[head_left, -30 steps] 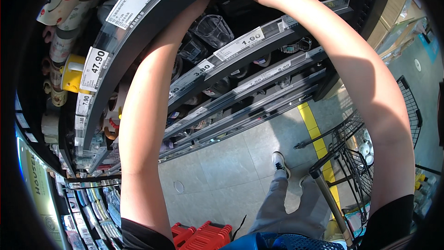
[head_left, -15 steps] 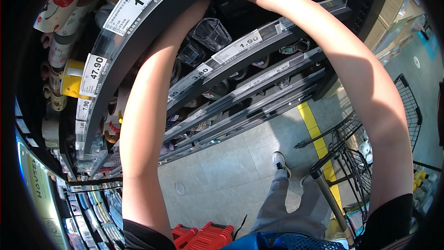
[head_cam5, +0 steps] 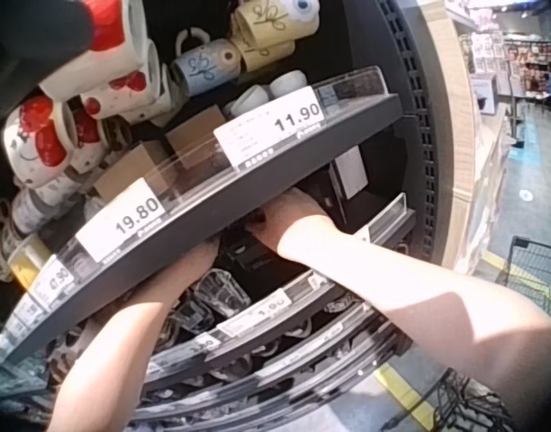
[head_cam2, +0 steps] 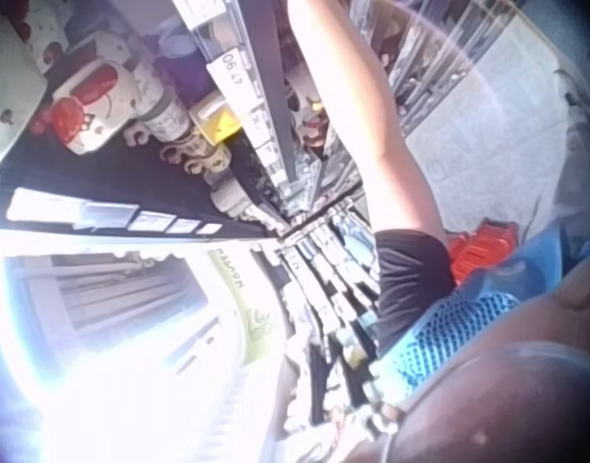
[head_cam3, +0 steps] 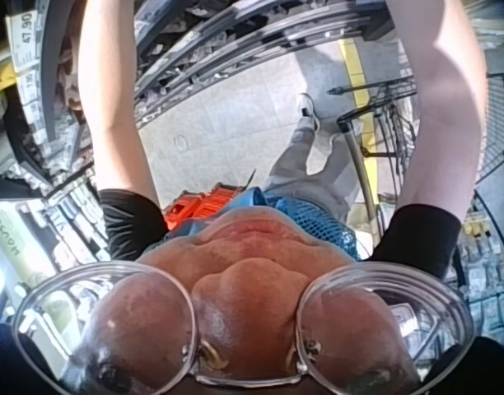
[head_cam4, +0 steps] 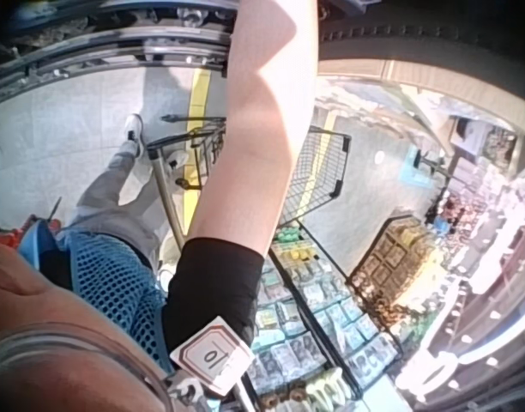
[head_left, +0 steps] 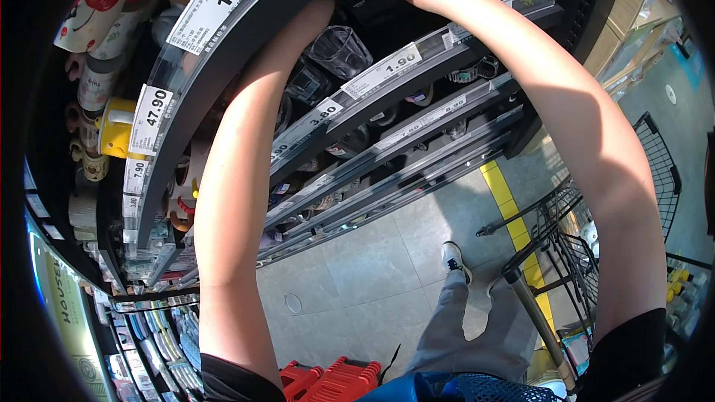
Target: The person organizes and restacks mugs, teapots, and kitchenware on store shelves by hand.
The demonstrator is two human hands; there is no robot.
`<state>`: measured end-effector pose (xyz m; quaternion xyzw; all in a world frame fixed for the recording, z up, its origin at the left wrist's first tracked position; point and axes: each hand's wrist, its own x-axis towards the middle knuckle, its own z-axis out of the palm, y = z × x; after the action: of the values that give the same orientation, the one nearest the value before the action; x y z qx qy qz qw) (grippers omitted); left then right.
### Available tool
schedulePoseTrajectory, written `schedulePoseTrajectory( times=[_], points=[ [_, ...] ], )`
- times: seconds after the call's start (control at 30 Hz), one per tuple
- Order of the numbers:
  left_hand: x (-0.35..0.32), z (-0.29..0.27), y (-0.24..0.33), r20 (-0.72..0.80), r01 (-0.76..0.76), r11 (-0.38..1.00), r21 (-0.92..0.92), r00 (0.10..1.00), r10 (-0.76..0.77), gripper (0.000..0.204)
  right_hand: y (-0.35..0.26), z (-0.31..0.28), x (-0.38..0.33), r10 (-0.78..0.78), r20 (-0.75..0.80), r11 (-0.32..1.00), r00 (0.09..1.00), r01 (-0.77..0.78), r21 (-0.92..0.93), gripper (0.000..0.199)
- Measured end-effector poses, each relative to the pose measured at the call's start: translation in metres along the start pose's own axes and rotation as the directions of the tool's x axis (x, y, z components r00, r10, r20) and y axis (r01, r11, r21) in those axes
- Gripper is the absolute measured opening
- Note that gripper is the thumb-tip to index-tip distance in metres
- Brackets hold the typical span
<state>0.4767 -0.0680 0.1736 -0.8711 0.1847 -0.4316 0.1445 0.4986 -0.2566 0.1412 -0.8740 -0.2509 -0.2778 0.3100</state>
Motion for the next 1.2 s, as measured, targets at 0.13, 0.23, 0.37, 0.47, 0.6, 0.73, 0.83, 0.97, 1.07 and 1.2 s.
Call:
schedulePoseTrajectory(
  times=[0.13, 0.23, 0.37, 0.47, 0.6, 0.73, 0.83, 0.97, 1.07, 1.2],
  points=[
    [0.001, -0.003, 0.005, 0.002, -0.048, 0.999, -0.002, 0.999, 0.048, 0.031, 0.016, 0.009, 0.012, 0.061, 0.074, 0.998, 0.995, -0.061, -0.010, 0.028],
    [-0.002, -0.003, 0.001, -0.022, -0.040, 0.998, 0.046, 0.999, 0.041, 0.031, 0.013, 0.012, 0.013, 0.129, 0.076, 0.991, 0.989, -0.130, 0.006, 0.028],
    [-0.001, -0.006, 0.007, -0.006, 0.017, 1.000, 0.019, 1.000, -0.017, 0.031, 0.016, 0.019, 0.011, 0.055, -0.104, 0.998, 0.993, -0.057, -0.022, 0.027],
    [0.002, -0.001, 0.007, -0.013, -0.013, 0.999, 0.047, 1.000, 0.013, 0.030, 0.013, 0.016, 0.010, 0.070, -0.207, 0.997, 0.976, -0.067, 0.023, 0.028],
    [0.008, 0.031, -0.019, 0.292, 0.222, 0.945, -0.242, 0.945, -0.147, 0.032, 0.011, 0.017, 0.020, 0.029, -0.274, 1.000, 0.961, -0.028, 0.010, 0.030],
    [-0.004, 0.069, -0.045, 0.243, 0.191, 0.814, -0.549, 0.968, -0.063, 0.035, 0.030, 0.041, 0.035, -0.303, -0.355, 0.842, 0.884, 0.074, -0.534, 0.032],
    [-0.004, 0.068, -0.054, 0.165, 0.119, 0.885, -0.450, 0.985, -0.049, 0.038, 0.022, 0.042, 0.030, -0.303, -0.250, 0.788, 0.919, 0.094, -0.608, 0.036],
    [0.000, 0.051, -0.040, 0.041, 0.032, 0.956, -0.292, 0.999, -0.021, 0.045, 0.034, 0.048, 0.035, -0.356, -0.299, 0.806, 0.885, 0.130, -0.577, 0.036],
    [0.005, 0.035, -0.020, 0.124, -0.046, 0.998, 0.042, 0.991, 0.040, 0.050, 0.033, 0.049, 0.038, -0.345, -0.282, 0.883, 0.895, 0.207, -0.422, 0.035],
    [0.002, 0.041, -0.041, -0.062, -0.064, 0.998, -0.023, 0.996, 0.062, 0.057, 0.024, 0.051, 0.040, -0.205, -0.177, 0.969, 0.963, 0.174, -0.175, 0.032]
  ],
)
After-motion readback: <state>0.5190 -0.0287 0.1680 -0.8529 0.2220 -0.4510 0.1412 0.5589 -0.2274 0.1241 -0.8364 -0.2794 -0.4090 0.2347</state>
